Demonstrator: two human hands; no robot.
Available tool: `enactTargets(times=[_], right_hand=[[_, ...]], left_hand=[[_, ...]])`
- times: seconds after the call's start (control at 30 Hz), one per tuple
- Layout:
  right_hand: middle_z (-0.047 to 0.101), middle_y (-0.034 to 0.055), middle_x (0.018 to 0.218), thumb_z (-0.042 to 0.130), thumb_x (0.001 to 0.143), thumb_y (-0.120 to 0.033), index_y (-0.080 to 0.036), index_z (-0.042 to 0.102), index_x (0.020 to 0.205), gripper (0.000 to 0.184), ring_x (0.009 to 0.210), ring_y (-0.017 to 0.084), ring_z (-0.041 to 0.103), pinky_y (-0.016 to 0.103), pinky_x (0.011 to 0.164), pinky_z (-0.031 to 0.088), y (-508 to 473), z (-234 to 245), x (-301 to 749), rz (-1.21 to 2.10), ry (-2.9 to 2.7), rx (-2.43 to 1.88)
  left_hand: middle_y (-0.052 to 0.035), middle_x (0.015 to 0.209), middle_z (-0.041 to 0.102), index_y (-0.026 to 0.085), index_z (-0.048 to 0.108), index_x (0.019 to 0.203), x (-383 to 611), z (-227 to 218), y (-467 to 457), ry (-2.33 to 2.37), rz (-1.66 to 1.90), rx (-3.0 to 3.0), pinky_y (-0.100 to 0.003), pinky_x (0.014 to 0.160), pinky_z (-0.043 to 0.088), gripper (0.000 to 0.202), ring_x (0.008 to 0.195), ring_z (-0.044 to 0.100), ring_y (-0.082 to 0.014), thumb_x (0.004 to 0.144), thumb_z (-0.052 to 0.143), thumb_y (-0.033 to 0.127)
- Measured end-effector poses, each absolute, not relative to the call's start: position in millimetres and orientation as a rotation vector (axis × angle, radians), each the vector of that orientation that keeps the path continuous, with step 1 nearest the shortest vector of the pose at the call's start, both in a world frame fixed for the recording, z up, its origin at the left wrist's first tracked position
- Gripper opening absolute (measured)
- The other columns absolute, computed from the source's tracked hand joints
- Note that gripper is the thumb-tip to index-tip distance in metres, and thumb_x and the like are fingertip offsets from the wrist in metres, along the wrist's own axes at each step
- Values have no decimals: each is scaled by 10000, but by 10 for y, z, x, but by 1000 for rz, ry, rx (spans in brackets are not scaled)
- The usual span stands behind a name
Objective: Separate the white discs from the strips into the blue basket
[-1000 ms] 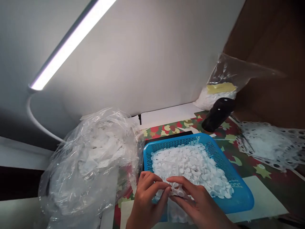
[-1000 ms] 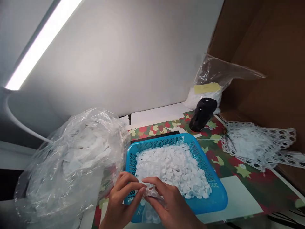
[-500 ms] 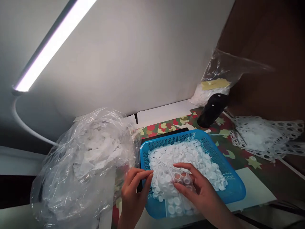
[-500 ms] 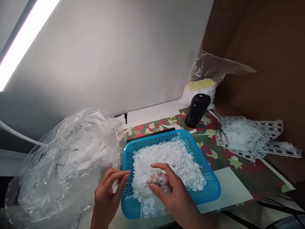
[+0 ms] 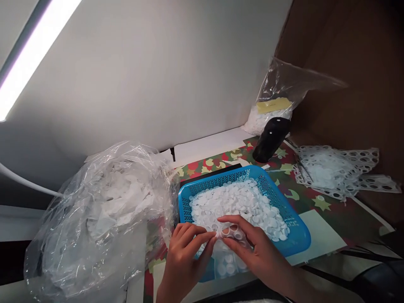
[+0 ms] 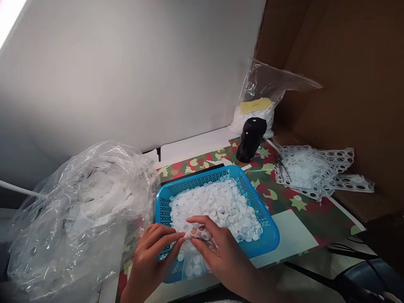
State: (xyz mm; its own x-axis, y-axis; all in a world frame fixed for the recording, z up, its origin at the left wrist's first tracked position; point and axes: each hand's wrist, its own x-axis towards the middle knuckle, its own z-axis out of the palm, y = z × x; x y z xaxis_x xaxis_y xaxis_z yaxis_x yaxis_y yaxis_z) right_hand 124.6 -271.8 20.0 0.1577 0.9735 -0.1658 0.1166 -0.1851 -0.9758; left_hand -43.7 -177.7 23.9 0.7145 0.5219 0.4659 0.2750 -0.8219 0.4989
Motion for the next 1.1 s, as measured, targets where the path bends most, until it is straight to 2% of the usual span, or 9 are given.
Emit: enactTargets(times=[0.2, 0.33, 0.43, 0.6, 0.67, 0.77, 0.83, 0.93, 1.1], right_hand=[[637, -15, 899, 492, 931, -289, -315, 539, 1159, 234, 833, 141, 610, 215, 721, 476, -2721, 253, 1244, 1168, -1195, -1453], [627, 7, 930, 488, 930, -311, -296, 548, 1122, 202, 879, 165, 609, 243, 731, 468, -2749, 322, 1290, 1246, -1142, -1479], [643, 14, 946, 487, 928, -308, -271, 534, 1103, 185, 890, 173, 605, 261, 753, 457, -2783, 345, 1340, 1283, -1052, -1477], [551, 5, 889, 520, 898, -367, -243, 521, 1027, 179, 765, 151, 541, 246, 661, 433, -2812, 312, 1401, 1185, -840, -1485], [516, -4, 863, 526, 893, -369, -242, 509, 1000, 167, 741, 143, 508, 239, 650, 422, -2808, 306, 1412, 1160, -793, -1448], [507, -5, 869, 562, 873, -318, -242, 472, 998, 172, 770, 145, 503, 240, 675, 421, -2792, 316, 1419, 1208, -783, -1363], [500, -13, 877, 618, 833, -269, -245, 449, 1004, 242, 760, 136, 504, 231, 669, 421, -2780, 323, 1413, 1263, -766, -1311], [490, -36, 876, 670, 779, -204, -252, 442, 1005, 324, 737, 113, 492, 206, 659, 414, -2765, 317, 1395, 1286, -738, -1289], [549, -33, 877, 667, 789, -209, -246, 467, 1010, 301, 757, 117, 521, 212, 682, 426, -2757, 295, 1372, 1309, -741, -1304]], left_hand=[[5, 701, 639, 174, 637, 796, -405, 214, -1756, 625, 978, 2558, -303, 661, 404, 129, 646, 568, -130, 768, 650, 49], [-9, 719, 623, 164, 629, 777, -483, 184, -1642, 905, 1229, 2521, -284, 672, 427, 114, 661, 561, -127, 773, 648, 51], [-6, 725, 602, 165, 632, 788, -545, 190, -1551, 1053, 1346, 2475, -244, 621, 439, 84, 633, 549, -113, 783, 656, 85], [5, 678, 566, 170, 570, 681, -508, 208, -1569, 838, 1116, 2485, -234, 591, 441, 156, 623, 554, -117, 779, 677, 114], [-5, 710, 585, 169, 583, 719, -468, 212, -1627, 771, 1017, 2463, -229, 611, 455, 127, 651, 574, -116, 813, 632, 100], [-28, 816, 642, 177, 611, 869, -415, 218, -1715, 667, 913, 2414, -232, 675, 493, 85, 752, 626, -132, 840, 594, 99], [-38, 863, 665, 180, 597, 924, -389, 217, -1756, 613, 880, 2376, -242, 706, 510, 116, 799, 645, -146, 831, 613, 111], [-42, 881, 668, 178, 569, 910, -369, 205, -1791, 549, 874, 2312, -247, 714, 521, 137, 813, 649, -149, 815, 631, 100], [-39, 903, 622, 200, 612, 1062, -363, 178, -1823, 496, 937, 2410, -259, 712, 514, 301, 806, 612, -138, 791, 670, 82]])
